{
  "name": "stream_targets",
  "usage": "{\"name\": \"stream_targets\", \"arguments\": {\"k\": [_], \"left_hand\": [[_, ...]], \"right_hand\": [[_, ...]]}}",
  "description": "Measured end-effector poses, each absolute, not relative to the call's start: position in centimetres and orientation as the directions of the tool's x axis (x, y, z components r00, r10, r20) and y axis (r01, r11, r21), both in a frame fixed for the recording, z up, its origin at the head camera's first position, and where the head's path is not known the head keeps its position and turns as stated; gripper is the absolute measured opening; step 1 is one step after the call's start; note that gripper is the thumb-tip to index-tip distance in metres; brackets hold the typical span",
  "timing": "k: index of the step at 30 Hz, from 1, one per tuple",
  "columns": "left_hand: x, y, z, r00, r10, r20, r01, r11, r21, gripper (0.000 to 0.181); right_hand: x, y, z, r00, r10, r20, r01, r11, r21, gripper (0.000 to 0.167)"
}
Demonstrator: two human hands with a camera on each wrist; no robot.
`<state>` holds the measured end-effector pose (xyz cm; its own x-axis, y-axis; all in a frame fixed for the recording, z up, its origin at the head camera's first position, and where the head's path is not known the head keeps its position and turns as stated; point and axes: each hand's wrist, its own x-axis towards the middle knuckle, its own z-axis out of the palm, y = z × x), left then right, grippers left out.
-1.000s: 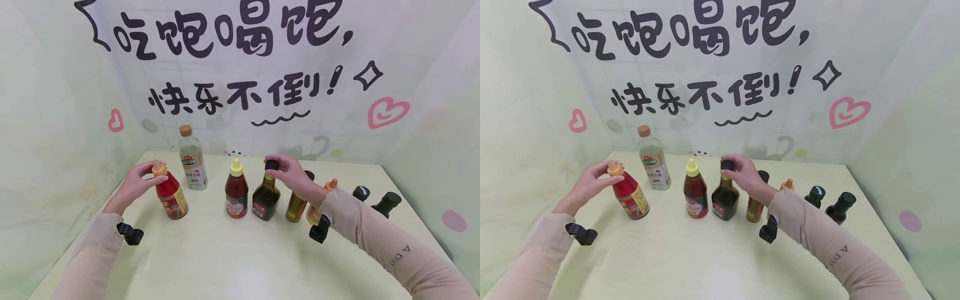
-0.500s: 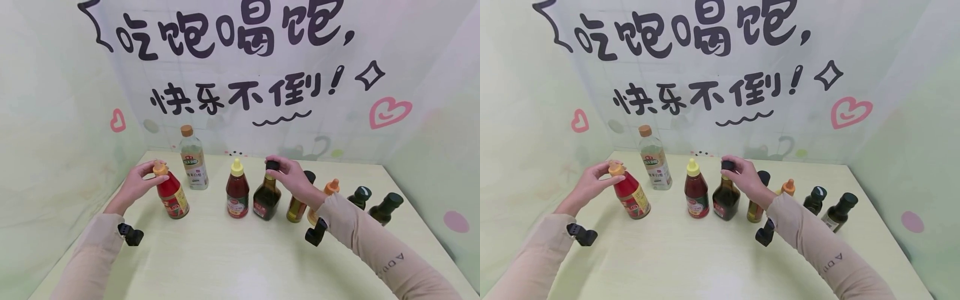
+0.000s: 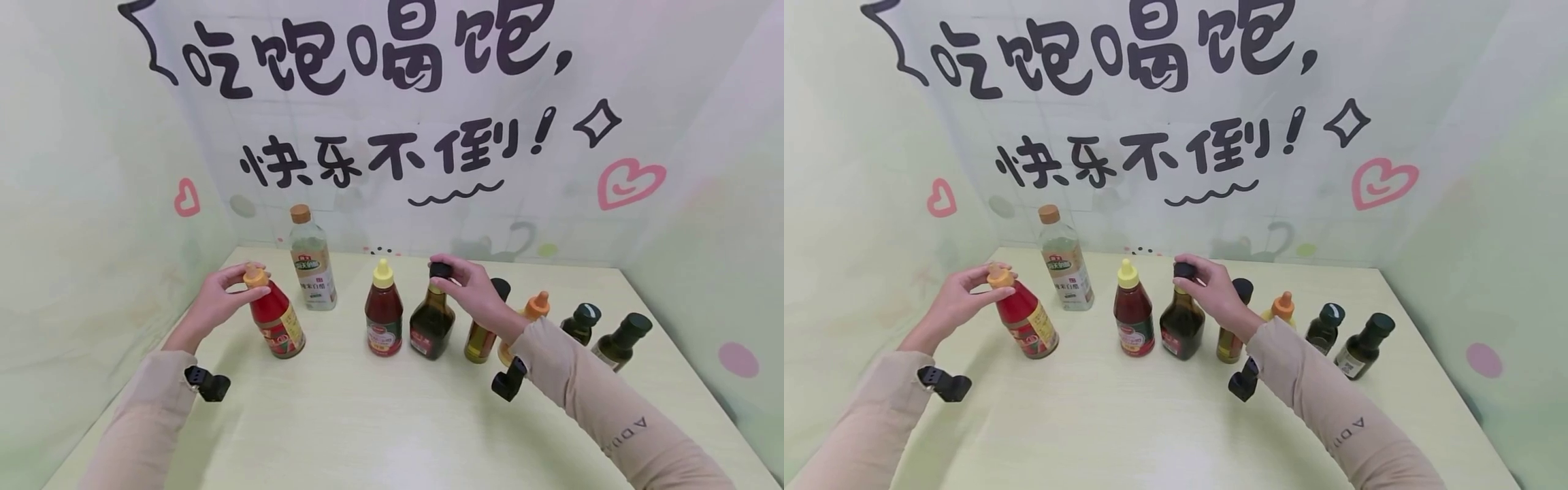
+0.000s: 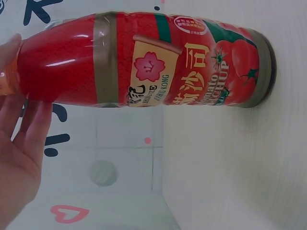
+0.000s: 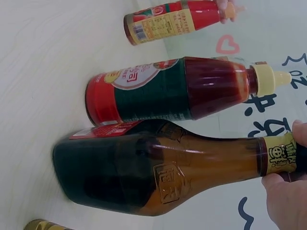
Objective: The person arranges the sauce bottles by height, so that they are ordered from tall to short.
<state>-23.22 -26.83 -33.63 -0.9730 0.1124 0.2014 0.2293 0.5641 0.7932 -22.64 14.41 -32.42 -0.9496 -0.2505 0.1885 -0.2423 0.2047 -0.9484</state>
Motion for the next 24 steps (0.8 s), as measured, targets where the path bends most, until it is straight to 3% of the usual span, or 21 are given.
{"name": "stream_targets", "arguments": {"k": [13,24], "left_hand": [[-23.0,-25.8,-33.0,-0.970,0.106,0.219,0.239,0.581,0.778,0.052],[-22.9,-23.1,-31.4,-0.953,0.207,0.222,0.301,0.549,0.780,0.051]], "right_hand": [[-22.8,14.5,-32.5,-0.943,-0.264,0.202,-0.259,0.205,-0.944,0.038],[-23.0,14.5,-32.8,-0.935,-0.277,0.220,-0.274,0.174,-0.946,0.038]]}}
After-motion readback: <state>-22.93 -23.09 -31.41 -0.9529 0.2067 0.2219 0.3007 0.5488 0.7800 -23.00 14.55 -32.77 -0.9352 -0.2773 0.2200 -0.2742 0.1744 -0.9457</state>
